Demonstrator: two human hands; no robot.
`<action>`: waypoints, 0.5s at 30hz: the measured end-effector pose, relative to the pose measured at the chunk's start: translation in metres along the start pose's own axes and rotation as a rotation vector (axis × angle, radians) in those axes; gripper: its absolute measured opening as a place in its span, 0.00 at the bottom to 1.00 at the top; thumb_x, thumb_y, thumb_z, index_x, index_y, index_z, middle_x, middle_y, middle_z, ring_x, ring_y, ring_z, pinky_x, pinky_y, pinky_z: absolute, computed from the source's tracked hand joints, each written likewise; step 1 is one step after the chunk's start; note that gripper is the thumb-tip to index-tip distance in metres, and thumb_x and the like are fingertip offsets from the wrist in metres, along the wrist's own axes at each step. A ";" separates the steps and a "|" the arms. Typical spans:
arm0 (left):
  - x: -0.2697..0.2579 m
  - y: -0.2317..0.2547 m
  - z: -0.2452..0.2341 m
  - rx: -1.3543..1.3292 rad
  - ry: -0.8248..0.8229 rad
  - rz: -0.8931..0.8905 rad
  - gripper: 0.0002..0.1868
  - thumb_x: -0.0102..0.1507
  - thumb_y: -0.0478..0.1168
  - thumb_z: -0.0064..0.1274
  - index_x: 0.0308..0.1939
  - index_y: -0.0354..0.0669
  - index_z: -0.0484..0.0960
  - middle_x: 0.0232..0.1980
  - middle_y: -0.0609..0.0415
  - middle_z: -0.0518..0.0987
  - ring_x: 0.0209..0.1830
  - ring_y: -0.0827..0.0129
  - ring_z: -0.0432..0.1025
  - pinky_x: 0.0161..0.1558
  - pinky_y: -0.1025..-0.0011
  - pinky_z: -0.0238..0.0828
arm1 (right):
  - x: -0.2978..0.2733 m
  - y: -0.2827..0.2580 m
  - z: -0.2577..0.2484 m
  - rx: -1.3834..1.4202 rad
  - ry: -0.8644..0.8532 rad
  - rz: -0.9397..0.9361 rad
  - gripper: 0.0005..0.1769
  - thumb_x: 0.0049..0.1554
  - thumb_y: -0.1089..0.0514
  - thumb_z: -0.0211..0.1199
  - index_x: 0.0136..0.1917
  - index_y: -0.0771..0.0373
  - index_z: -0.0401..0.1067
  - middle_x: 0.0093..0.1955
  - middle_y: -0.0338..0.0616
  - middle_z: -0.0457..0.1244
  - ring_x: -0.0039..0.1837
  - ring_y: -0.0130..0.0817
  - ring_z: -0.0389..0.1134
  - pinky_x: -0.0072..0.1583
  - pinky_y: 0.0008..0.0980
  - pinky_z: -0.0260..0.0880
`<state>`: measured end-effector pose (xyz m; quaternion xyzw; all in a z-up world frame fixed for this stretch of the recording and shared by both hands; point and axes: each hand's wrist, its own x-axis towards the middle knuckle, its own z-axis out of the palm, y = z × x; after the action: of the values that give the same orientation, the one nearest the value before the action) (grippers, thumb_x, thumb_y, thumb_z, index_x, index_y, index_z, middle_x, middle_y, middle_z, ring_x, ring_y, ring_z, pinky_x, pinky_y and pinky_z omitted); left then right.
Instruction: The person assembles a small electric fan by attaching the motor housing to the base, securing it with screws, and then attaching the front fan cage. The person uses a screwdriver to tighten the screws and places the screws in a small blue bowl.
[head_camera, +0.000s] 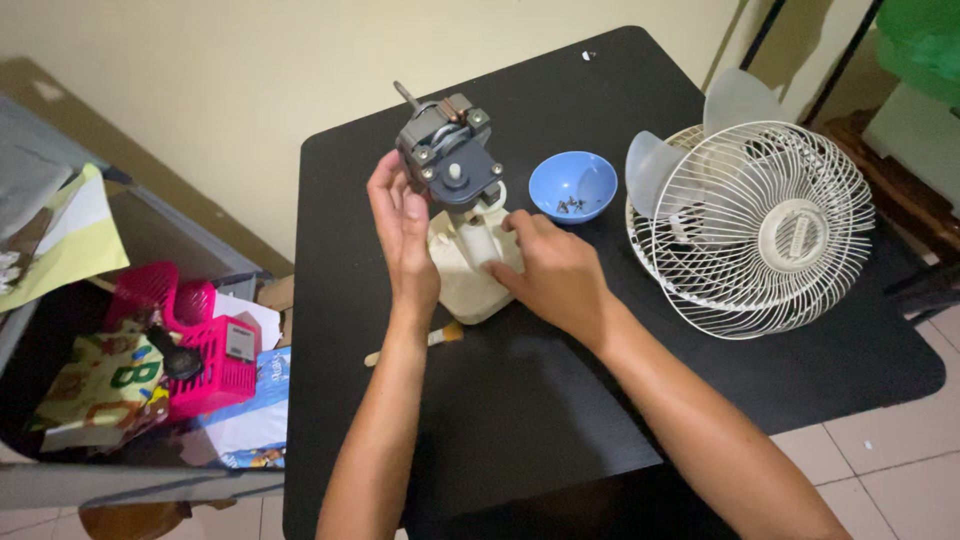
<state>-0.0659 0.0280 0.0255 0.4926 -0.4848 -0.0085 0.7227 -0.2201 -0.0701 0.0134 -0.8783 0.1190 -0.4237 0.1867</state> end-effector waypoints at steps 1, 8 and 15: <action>-0.001 0.001 -0.001 -0.007 -0.005 -0.007 0.35 0.76 0.56 0.42 0.77 0.37 0.54 0.75 0.39 0.65 0.77 0.58 0.62 0.77 0.59 0.57 | -0.002 0.000 -0.003 0.030 0.015 -0.011 0.25 0.50 0.52 0.76 0.55 0.63 0.70 0.45 0.49 0.68 0.44 0.48 0.72 0.44 0.42 0.72; 0.000 -0.012 -0.006 -0.139 0.034 -0.116 0.34 0.76 0.55 0.38 0.78 0.39 0.51 0.78 0.38 0.63 0.78 0.56 0.60 0.76 0.57 0.55 | -0.004 -0.016 0.001 0.131 0.103 -0.040 0.26 0.51 0.56 0.74 0.60 0.64 0.70 0.49 0.50 0.68 0.51 0.47 0.72 0.51 0.41 0.72; -0.017 -0.024 -0.003 -0.023 0.007 -0.160 0.37 0.74 0.55 0.41 0.78 0.36 0.49 0.78 0.35 0.62 0.79 0.52 0.59 0.77 0.54 0.55 | -0.010 -0.010 0.007 0.161 0.066 0.034 0.25 0.51 0.57 0.74 0.60 0.64 0.71 0.49 0.49 0.68 0.51 0.48 0.72 0.51 0.42 0.73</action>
<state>-0.0611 0.0259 -0.0037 0.5216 -0.4412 -0.0701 0.7269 -0.2206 -0.0556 0.0070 -0.8438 0.1054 -0.4575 0.2600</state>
